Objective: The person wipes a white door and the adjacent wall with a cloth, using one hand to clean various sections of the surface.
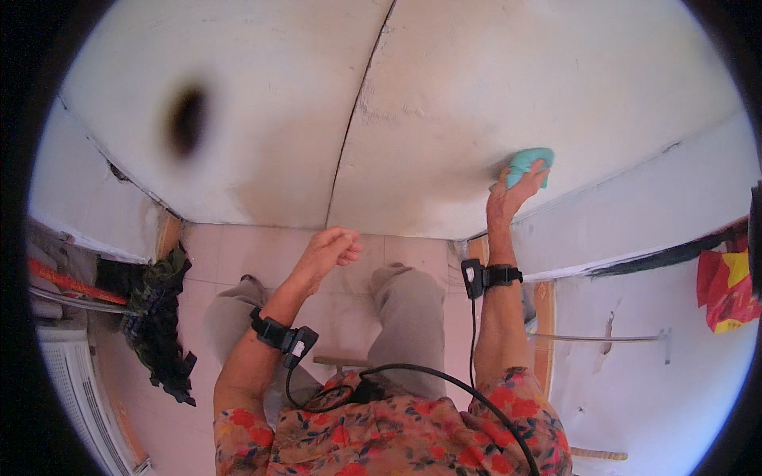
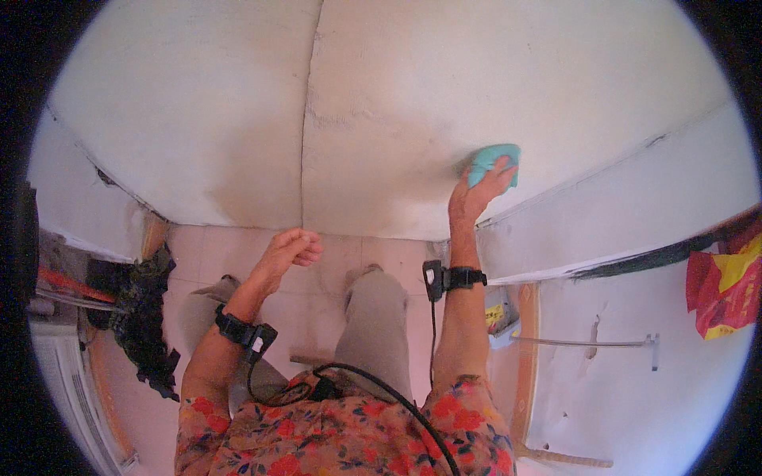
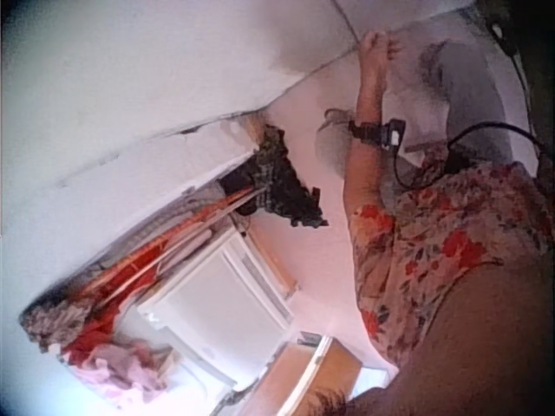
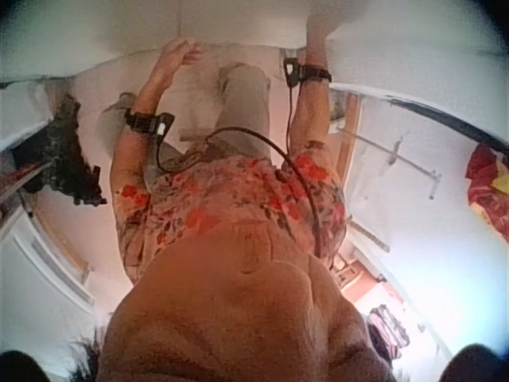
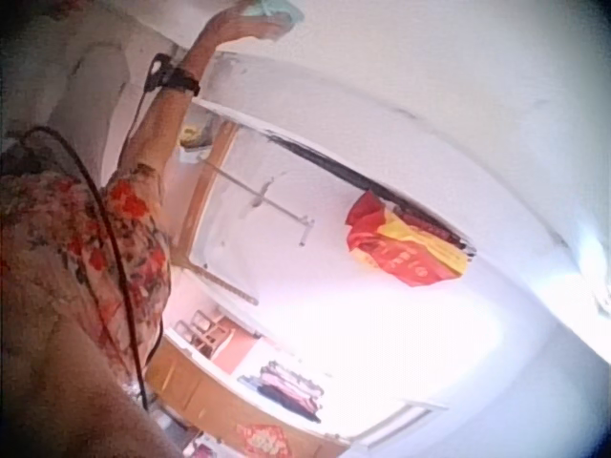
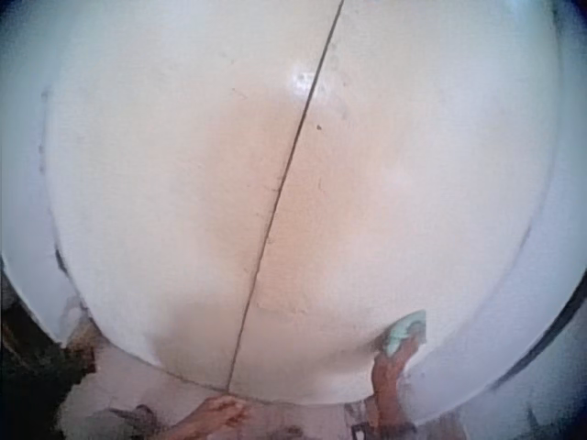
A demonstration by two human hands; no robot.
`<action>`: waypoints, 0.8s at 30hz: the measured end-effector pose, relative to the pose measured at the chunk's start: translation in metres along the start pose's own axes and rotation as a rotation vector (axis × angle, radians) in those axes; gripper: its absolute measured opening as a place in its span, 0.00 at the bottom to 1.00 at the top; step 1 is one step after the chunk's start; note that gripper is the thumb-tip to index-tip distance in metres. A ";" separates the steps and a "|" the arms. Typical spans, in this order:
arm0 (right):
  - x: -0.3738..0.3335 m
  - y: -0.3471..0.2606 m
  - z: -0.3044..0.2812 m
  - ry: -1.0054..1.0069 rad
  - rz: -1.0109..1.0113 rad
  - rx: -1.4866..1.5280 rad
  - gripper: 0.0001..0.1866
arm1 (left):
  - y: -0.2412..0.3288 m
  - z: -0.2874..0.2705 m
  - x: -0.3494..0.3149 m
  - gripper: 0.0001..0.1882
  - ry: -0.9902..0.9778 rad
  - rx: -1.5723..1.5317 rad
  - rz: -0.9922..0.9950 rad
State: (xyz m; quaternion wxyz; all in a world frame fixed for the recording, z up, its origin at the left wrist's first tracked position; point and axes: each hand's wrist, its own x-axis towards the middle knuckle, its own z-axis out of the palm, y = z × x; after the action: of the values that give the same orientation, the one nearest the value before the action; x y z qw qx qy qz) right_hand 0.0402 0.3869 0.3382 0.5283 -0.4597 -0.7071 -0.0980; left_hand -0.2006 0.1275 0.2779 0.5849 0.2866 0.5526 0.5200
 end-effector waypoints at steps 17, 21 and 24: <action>-0.014 -0.075 -0.009 -0.129 0.217 0.413 0.35 | -0.003 0.008 0.009 0.17 -0.033 0.019 -0.004; 0.028 -0.034 -0.004 0.036 0.032 0.175 0.37 | 0.000 0.007 0.006 0.18 0.002 0.039 -0.021; 0.049 0.027 -0.008 0.208 0.143 0.196 0.37 | -0.003 0.008 0.008 0.17 0.005 0.040 -0.042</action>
State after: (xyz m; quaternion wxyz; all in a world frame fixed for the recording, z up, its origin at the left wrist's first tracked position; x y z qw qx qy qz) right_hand 0.0646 0.4239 0.3728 0.6467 -0.4426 -0.6200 -0.0376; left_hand -0.1938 0.1360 0.2740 0.5885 0.2852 0.5701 0.4973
